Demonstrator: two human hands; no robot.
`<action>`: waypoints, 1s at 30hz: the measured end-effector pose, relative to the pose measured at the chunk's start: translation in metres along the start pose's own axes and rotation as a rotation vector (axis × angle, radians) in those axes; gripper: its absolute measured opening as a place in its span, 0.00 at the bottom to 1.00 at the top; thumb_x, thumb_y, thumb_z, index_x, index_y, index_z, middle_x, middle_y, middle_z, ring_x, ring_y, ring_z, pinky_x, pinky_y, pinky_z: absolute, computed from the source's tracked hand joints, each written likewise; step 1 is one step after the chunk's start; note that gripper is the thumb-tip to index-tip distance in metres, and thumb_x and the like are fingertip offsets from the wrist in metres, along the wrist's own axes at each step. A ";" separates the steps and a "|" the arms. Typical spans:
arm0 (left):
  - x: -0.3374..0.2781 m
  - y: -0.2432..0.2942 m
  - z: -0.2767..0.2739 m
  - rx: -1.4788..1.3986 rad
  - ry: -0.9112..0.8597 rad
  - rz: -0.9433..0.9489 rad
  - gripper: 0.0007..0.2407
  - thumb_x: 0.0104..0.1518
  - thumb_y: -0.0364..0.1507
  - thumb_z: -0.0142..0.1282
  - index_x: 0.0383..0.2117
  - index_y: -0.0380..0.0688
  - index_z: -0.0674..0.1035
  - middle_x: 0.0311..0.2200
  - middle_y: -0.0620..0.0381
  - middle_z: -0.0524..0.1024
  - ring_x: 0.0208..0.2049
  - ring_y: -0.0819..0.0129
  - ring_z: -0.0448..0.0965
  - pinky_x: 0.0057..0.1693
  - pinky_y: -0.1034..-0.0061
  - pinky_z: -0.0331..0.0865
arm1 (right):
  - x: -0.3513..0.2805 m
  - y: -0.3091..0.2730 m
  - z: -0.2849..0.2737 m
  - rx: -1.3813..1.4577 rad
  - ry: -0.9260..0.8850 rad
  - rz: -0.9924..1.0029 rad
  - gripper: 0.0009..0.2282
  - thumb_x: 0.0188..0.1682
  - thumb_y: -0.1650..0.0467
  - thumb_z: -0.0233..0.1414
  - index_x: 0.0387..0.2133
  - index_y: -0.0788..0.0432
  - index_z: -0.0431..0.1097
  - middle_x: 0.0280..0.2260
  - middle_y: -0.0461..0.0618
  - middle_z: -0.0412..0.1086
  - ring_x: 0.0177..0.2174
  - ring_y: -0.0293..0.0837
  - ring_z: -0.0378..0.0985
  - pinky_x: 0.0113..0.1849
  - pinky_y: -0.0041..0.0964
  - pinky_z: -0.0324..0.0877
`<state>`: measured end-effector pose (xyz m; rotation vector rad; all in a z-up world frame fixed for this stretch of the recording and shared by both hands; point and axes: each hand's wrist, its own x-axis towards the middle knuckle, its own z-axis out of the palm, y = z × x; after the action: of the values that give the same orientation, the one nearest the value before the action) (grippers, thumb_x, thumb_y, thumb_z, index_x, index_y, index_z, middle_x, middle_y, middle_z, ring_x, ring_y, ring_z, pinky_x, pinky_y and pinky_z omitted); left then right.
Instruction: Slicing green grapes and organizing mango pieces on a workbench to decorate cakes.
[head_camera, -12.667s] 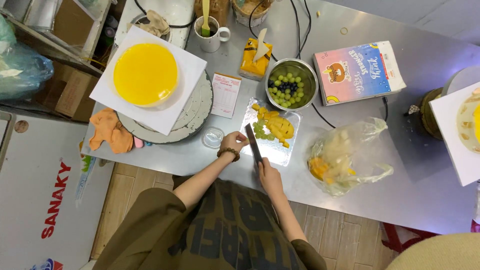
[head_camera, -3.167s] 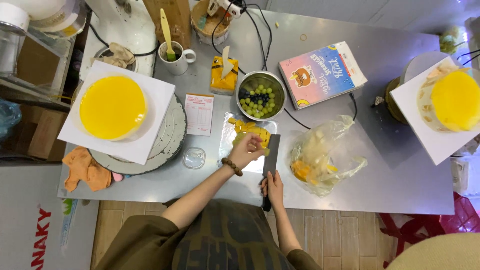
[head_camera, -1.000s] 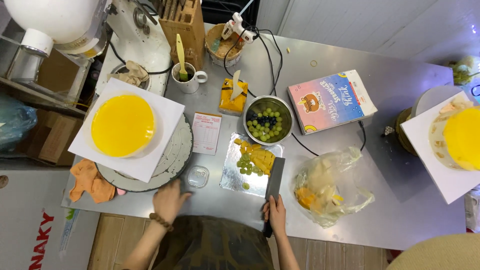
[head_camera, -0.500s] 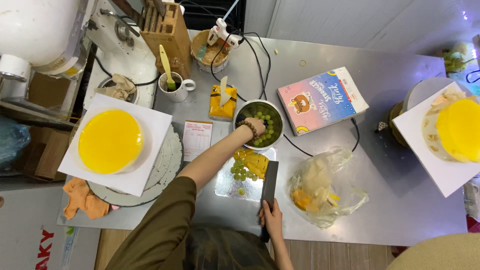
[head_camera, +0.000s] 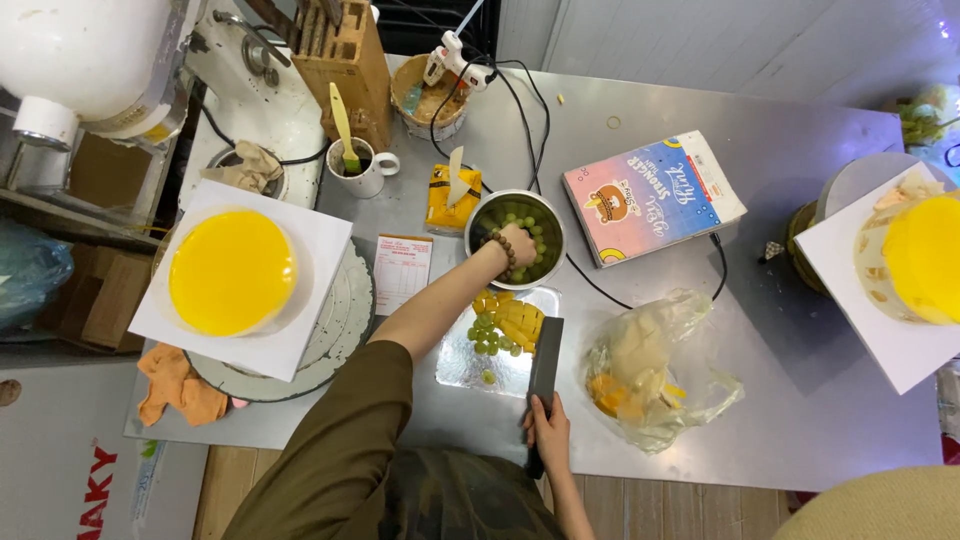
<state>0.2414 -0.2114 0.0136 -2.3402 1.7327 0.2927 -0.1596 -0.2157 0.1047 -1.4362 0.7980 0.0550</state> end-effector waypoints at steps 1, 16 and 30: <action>-0.011 -0.002 -0.012 -0.001 0.004 -0.003 0.12 0.59 0.33 0.46 0.31 0.50 0.86 0.37 0.53 0.84 0.37 0.53 0.82 0.43 0.55 0.70 | 0.000 0.001 -0.001 -0.004 -0.001 -0.003 0.13 0.55 0.67 0.49 0.46 0.64 0.69 0.15 0.51 0.68 0.09 0.39 0.61 0.15 0.32 0.58; -0.280 0.122 -0.051 -1.863 0.693 -0.612 0.14 0.56 0.31 0.67 0.48 0.46 0.82 0.43 0.48 0.82 0.43 0.65 0.82 0.53 0.70 0.75 | 0.037 -0.073 0.001 -1.118 -0.563 -0.352 0.15 0.58 0.60 0.43 0.45 0.57 0.70 0.34 0.66 0.77 0.38 0.69 0.80 0.41 0.64 0.73; -0.260 0.178 0.059 -1.632 0.420 -1.120 0.11 0.44 0.34 0.72 0.31 0.49 0.85 0.26 0.58 0.84 0.20 0.72 0.83 0.30 0.83 0.75 | -0.008 -0.026 0.059 -1.066 -0.216 -0.211 0.12 0.59 0.60 0.39 0.36 0.53 0.63 0.28 0.67 0.77 0.36 0.68 0.82 0.39 0.60 0.75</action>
<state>-0.0059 -0.0068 0.0212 -4.0321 -0.5622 1.3553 -0.1262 -0.1651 0.1263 -2.4545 0.4154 0.5283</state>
